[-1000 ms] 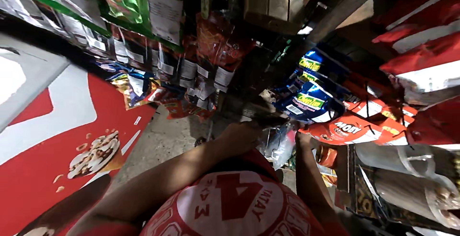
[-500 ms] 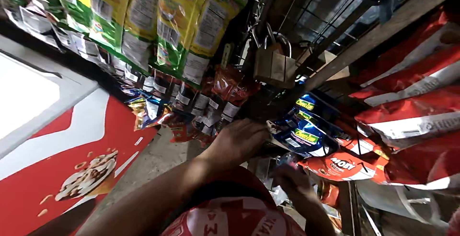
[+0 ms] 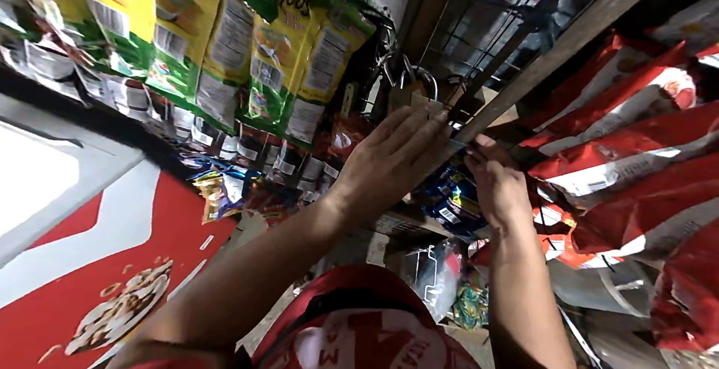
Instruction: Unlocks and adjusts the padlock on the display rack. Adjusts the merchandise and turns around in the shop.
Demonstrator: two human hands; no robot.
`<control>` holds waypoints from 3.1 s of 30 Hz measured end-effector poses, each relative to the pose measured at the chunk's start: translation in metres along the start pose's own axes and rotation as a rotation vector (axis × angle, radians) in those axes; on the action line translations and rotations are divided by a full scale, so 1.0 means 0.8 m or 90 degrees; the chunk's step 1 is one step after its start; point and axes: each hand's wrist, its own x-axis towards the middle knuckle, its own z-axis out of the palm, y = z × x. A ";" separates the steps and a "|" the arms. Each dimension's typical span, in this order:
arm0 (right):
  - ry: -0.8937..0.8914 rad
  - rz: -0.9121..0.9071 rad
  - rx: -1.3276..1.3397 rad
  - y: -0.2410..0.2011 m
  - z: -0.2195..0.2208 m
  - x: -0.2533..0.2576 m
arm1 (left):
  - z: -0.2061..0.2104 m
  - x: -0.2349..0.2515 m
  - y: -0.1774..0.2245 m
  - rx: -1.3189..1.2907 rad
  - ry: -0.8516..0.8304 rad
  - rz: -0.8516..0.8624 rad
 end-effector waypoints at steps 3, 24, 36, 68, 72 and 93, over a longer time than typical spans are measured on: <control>-0.023 -0.024 -0.272 -0.002 -0.013 0.026 | -0.005 0.003 -0.003 -0.002 0.003 0.008; -0.292 0.135 -0.102 0.017 -0.009 0.095 | -0.026 0.015 0.006 -0.010 -0.131 -0.028; -0.175 -0.084 -0.166 0.018 -0.048 0.043 | -0.038 0.022 0.018 -0.104 -0.090 -0.056; 0.024 0.018 0.180 0.018 -0.012 0.031 | -0.044 0.103 0.021 -0.004 -0.178 -0.122; 0.043 -0.026 0.129 0.014 -0.011 0.036 | -0.050 0.109 0.023 -0.008 -0.215 -0.122; 0.199 0.019 0.379 -0.003 0.033 0.036 | -0.003 0.132 0.044 0.149 -0.360 -0.175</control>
